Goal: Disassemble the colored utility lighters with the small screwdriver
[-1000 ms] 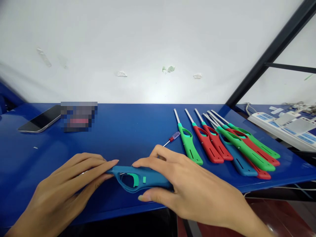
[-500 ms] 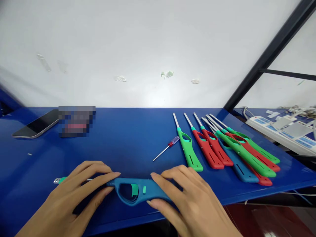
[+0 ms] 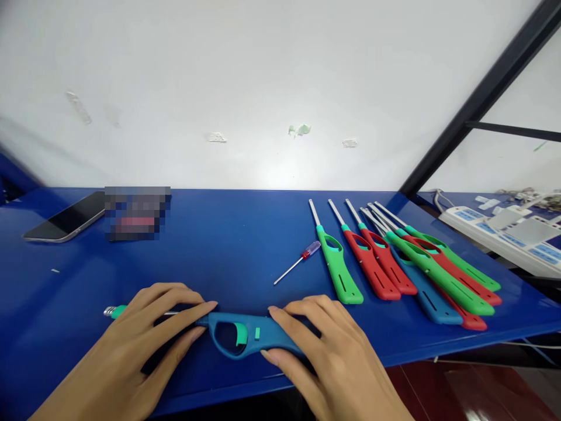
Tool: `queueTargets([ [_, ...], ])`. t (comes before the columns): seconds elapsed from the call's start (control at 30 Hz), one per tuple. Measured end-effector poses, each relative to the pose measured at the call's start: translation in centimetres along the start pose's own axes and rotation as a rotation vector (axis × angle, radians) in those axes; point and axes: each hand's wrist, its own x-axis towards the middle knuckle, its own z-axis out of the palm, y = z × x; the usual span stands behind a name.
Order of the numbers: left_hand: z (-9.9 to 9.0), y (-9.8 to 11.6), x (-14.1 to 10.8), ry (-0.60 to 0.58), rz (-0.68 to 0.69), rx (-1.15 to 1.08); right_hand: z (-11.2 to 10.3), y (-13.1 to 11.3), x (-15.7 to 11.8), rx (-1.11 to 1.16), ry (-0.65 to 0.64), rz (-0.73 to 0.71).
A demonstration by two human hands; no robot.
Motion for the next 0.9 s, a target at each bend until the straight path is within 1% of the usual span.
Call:
queueTargets([
  [0.17, 0.0, 0.1, 0.1, 0.010, -0.019, -0.017, 0.1, -0.1, 0.0, 0.011, -0.012, 0.024],
  [0.37, -0.1, -0.1, 0.0, -0.040, -0.046, -0.012, 0.3, -0.1, -0.2, 0.014, -0.057, 0.051],
  [0.73, -0.2, 0.1, 0.2, -0.057, -0.031, -0.059, 0.8, -0.3, -1.0, 0.052, -0.042, 0.128],
  [0.83, -0.3, 0.2, 0.2, -0.066, -0.027, -0.048, 1.0, -0.3, -1.2, 0.051, -0.030, 0.147],
  [0.9, -0.3, 0.2, 0.3, -0.050, -0.017, -0.030, 1.0, -0.4, -1.2, 0.063, -0.039, 0.167],
])
